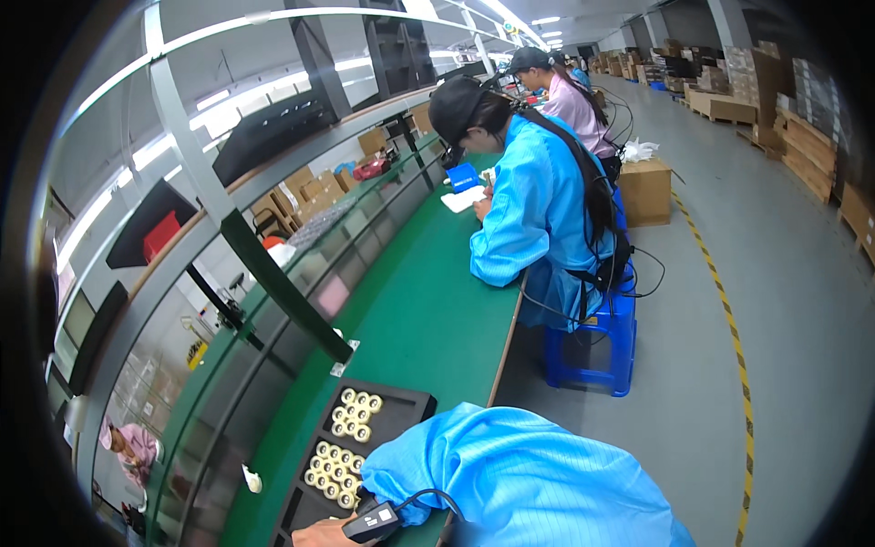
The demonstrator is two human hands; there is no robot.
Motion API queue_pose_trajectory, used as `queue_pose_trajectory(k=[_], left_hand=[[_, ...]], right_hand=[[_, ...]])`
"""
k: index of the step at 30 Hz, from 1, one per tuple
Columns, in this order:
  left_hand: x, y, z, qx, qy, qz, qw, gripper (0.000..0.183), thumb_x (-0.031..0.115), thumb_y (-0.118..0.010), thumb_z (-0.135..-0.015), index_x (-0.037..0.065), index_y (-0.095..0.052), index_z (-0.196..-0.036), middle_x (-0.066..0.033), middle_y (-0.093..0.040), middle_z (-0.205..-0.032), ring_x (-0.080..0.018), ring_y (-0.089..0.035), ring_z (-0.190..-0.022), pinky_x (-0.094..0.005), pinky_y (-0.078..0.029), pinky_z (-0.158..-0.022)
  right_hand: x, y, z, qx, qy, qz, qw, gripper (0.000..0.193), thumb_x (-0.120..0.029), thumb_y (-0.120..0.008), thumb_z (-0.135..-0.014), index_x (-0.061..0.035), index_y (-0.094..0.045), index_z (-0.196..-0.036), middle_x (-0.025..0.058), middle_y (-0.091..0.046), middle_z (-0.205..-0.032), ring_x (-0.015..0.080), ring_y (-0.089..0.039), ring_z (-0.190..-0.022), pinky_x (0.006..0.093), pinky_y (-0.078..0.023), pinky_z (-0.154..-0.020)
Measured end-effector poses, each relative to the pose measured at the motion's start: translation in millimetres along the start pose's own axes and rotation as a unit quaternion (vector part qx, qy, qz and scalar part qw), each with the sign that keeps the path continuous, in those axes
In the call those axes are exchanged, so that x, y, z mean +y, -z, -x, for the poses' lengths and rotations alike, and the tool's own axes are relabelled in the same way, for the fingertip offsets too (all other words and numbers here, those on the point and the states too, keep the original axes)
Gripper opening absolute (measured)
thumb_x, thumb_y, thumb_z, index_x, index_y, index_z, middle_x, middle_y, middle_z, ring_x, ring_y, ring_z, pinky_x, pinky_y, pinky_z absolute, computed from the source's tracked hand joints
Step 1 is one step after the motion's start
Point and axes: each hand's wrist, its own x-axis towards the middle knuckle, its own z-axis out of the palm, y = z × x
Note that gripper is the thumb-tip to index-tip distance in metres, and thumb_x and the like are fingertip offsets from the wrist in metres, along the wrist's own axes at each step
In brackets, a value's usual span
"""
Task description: Assembling small gears into a white plastic housing on a factory assembly line.
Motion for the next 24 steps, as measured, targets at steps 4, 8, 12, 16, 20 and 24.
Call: queue_pose_trajectory(k=[4,8,12,16,20,24], left_hand=[[-4.7,5.6,3.9,-0.014,0.007,0.044,0.999,0.026,-0.005,-0.067,-0.081,0.005,-0.057,-0.104,0.0001,-0.06,-0.086,-0.0083,-0.055,-0.08,-0.0215,-0.045,-0.073],[9.7,-0.8,7.5,-0.018,0.016,0.049,0.999,0.029,-0.004,-0.068,-0.081,0.004,-0.059,-0.107,-0.001,-0.062,-0.089,-0.0097,-0.057,-0.084,-0.0223,-0.046,-0.075],[4.8,5.7,7.5,-0.023,-0.002,0.049,0.999,0.028,0.0,-0.069,-0.082,0.002,-0.062,-0.109,-0.0016,-0.063,-0.092,-0.0107,-0.058,-0.087,-0.0224,-0.046,-0.077],[1.7,8.5,6.5,-0.008,-0.008,0.066,0.998,0.023,0.005,-0.067,-0.087,0.001,-0.063,-0.109,-0.0012,-0.064,-0.093,-0.0103,-0.058,-0.081,-0.022,-0.045,-0.074],[-10.7,17.0,-12.7,0.063,-0.044,0.215,0.974,0.021,0.009,-0.062,-0.092,0.001,-0.062,-0.112,-0.0014,-0.062,-0.094,-0.0091,-0.054,-0.074,-0.0226,-0.044,-0.069],[-1.2,-6.9,-20.9,0.05,-0.112,0.321,0.939,0.022,0.009,-0.057,-0.096,-0.002,-0.06,-0.115,-0.0042,-0.06,-0.099,-0.0096,-0.054,-0.083,-0.0196,-0.044,-0.072]], right_hand=[[1.0,-3.0,-1.2,0.015,-0.004,-0.01,1.0,0.013,-0.012,-0.059,-0.079,-0.0084,-0.058,-0.091,0.0105,-0.056,-0.094,0.0307,-0.059,-0.087,0.0405,-0.05,-0.069],[5.6,-3.3,-2.1,0.025,0.024,-0.003,0.999,0.012,-0.012,-0.059,-0.079,-0.0084,-0.058,-0.09,0.0107,-0.056,-0.093,0.0307,-0.059,-0.086,0.0405,-0.049,-0.068],[9.5,-4.0,-2.6,0.036,0.028,0.011,0.999,0.01,-0.011,-0.06,-0.078,-0.0084,-0.059,-0.088,0.0109,-0.057,-0.091,0.0309,-0.059,-0.086,0.0406,-0.05,-0.069],[19.3,-9.4,-2.0,0.053,0.027,0.012,0.998,0.011,-0.012,-0.061,-0.079,-0.0079,-0.061,-0.089,0.0109,-0.058,-0.092,0.0313,-0.06,-0.086,0.0408,-0.05,-0.071],[16.5,-8.9,-6.6,0.072,0.039,-0.001,0.997,0.016,-0.017,-0.064,-0.083,-0.0075,-0.064,-0.096,0.0111,-0.061,-0.096,0.0309,-0.061,-0.089,0.0395,-0.051,-0.073],[9.0,-2.7,-6.7,0.089,0.053,-0.039,0.994,0.032,-0.028,-0.07,-0.084,-0.0064,-0.065,-0.106,0.0117,-0.063,-0.1,0.0305,-0.062,-0.094,0.0381,-0.052,-0.077]])
